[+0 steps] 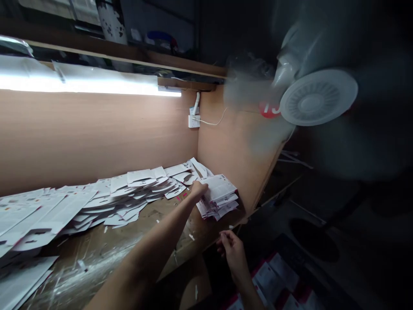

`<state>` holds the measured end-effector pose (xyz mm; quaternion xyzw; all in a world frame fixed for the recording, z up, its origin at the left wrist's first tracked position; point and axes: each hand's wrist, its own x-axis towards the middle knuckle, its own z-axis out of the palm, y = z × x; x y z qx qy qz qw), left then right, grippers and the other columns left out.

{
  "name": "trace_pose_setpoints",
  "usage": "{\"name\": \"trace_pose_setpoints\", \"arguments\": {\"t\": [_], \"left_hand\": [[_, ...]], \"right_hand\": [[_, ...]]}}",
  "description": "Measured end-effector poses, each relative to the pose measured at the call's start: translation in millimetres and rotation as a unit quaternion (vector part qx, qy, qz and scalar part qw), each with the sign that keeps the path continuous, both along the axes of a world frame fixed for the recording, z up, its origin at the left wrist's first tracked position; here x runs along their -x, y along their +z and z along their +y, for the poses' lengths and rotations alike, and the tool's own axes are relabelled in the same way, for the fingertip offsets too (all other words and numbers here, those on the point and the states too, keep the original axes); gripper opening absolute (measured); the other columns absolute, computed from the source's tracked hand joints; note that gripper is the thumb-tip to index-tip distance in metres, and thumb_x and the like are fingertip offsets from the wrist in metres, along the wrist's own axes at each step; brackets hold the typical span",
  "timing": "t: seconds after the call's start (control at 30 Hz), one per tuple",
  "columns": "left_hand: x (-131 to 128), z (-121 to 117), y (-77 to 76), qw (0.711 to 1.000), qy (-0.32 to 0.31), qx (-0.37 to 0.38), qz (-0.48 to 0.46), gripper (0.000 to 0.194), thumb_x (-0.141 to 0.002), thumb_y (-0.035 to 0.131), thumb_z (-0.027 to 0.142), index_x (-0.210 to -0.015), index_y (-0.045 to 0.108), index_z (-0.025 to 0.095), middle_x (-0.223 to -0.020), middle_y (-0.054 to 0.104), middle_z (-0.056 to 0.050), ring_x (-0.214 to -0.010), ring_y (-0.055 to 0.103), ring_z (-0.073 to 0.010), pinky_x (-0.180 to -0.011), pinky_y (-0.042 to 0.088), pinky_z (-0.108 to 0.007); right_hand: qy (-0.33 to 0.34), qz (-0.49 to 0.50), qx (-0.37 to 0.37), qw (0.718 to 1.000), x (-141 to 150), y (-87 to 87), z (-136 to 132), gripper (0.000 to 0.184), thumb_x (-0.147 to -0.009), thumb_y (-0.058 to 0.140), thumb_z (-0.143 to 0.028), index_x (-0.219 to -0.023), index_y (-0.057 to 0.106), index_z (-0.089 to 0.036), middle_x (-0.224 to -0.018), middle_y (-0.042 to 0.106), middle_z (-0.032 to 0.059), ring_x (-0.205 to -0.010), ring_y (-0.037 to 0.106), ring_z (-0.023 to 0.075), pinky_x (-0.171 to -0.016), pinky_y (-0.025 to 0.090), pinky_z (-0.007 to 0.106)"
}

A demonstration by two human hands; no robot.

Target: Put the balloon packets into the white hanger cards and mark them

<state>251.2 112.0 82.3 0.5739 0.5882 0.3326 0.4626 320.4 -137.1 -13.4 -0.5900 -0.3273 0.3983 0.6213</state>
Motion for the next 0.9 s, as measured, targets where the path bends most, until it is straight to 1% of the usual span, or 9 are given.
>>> {"name": "trace_pose_setpoints", "arguments": {"t": [0.1, 0.2, 0.27, 0.37, 0.5, 0.67, 0.73, 0.8, 0.9], "left_hand": [[3.2, 4.0, -5.4, 0.998, 0.016, 0.027, 0.057, 0.051, -0.097, 0.071, 0.04, -0.139, 0.057, 0.015, -0.138, 0.062, -0.016, -0.118, 0.066, -0.0293, -0.097, 0.058, -0.047], [11.0, 4.2, -5.4, 0.996, 0.026, 0.0, 0.09, 0.071, -0.087, 0.079, 0.041, -0.142, 0.049, 0.008, -0.145, 0.055, -0.028, -0.13, 0.06, -0.0398, -0.103, 0.052, -0.048], [19.0, -0.2, -5.0, 0.994, 0.023, -0.031, 0.102, 0.075, -0.085, 0.079, 0.044, -0.143, 0.047, 0.008, -0.147, 0.053, -0.031, -0.137, 0.055, -0.0429, -0.109, 0.046, -0.049], [34.8, -14.7, -8.8, 0.99, 0.008, -0.09, 0.106, 0.074, -0.09, 0.071, 0.044, -0.149, 0.043, 0.01, -0.153, 0.051, -0.029, -0.146, 0.047, -0.0394, -0.118, 0.038, -0.046], [50.8, -36.1, -21.5, 0.982, -0.023, -0.151, 0.113, 0.074, -0.094, 0.065, 0.048, -0.153, 0.039, 0.012, -0.16, 0.046, -0.025, -0.152, 0.041, -0.0341, -0.123, 0.032, -0.042], [40.2, -36.7, -27.1, 0.975, -0.093, -0.141, 0.145, 0.061, -0.089, 0.071, 0.045, -0.139, 0.053, 0.015, -0.144, 0.06, -0.024, -0.138, 0.053, -0.0387, -0.116, 0.038, -0.048], [31.4, -31.9, -24.1, 0.971, -0.107, -0.137, 0.161, 0.063, -0.089, 0.07, 0.044, -0.142, 0.051, 0.014, -0.153, 0.051, -0.027, -0.143, 0.047, -0.0445, -0.117, 0.035, -0.056], [25.7, -27.6, -21.4, 0.969, -0.113, -0.131, 0.175, 0.074, -0.088, 0.072, 0.048, -0.149, 0.046, 0.015, -0.162, 0.037, -0.031, -0.148, 0.037, -0.0517, -0.116, 0.031, -0.065], [26.9, -23.5, -21.1, 0.968, -0.119, -0.127, 0.181, 0.084, -0.087, 0.072, 0.054, -0.155, 0.04, 0.016, -0.165, 0.031, -0.032, -0.15, 0.033, -0.0547, -0.116, 0.029, -0.067]], "right_hand": [[0.019, -0.015, 0.014, 1.0, 0.0, -6.1, 6.9, 0.062, -0.081, 0.07, -0.078, -0.097, 0.073, -0.018, -0.077, 0.073, 0.007, -0.06, 0.067, 0.0219, -0.05, 0.047, 0.028], [0.039, -0.038, 0.012, 0.998, 2.4, -8.5, 16.5, 0.063, -0.081, 0.069, -0.078, -0.099, 0.073, -0.017, -0.077, 0.074, 0.0081, -0.062, 0.068, 0.0228, -0.051, 0.048, 0.029], [0.043, -0.05, 0.01, 0.998, 3.4, -10.4, 22.0, 0.063, -0.081, 0.068, -0.078, -0.098, 0.073, -0.018, -0.076, 0.074, 0.0085, -0.062, 0.069, 0.024, -0.05, 0.047, 0.029], [0.042, -0.077, 0.005, 0.996, 7.6, -14.2, 27.7, 0.061, -0.082, 0.066, -0.078, -0.096, 0.074, -0.018, -0.077, 0.074, 0.0091, -0.066, 0.069, 0.0264, -0.054, 0.05, 0.032], [0.038, -0.155, -0.023, 0.987, 29.3, -11.7, 33.3, 0.052, -0.089, 0.063, -0.07, -0.087, 0.074, -0.019, -0.079, 0.074, 0.0094, -0.075, 0.068, 0.0277, -0.071, 0.052, 0.036], [0.015, -0.218, -0.06, 0.974, 51.5, 13.0, 40.0, 0.042, -0.098, 0.055, -0.057, -0.085, 0.071, -0.02, -0.08, 0.072, 0.007, -0.075, 0.062, 0.0239, -0.074, 0.048, 0.033], [-0.001, -0.234, -0.068, 0.97, 46.5, 20.6, 41.7, 0.041, -0.099, 0.054, -0.055, -0.084, 0.07, -0.02, -0.078, 0.07, 0.0056, -0.074, 0.061, 0.0228, -0.073, 0.047, 0.031], [-0.014, -0.243, -0.064, 0.968, 36.4, 22.2, 41.8, 0.042, -0.099, 0.055, -0.056, -0.082, 0.069, -0.02, -0.076, 0.069, 0.0049, -0.073, 0.06, 0.0225, -0.072, 0.047, 0.031], [-0.021, -0.243, -0.049, 0.969, 24.5, 14.8, 40.0, 0.043, -0.098, 0.056, -0.058, -0.082, 0.069, -0.02, -0.076, 0.07, 0.0052, -0.073, 0.061, 0.0232, -0.072, 0.047, 0.032]]}}
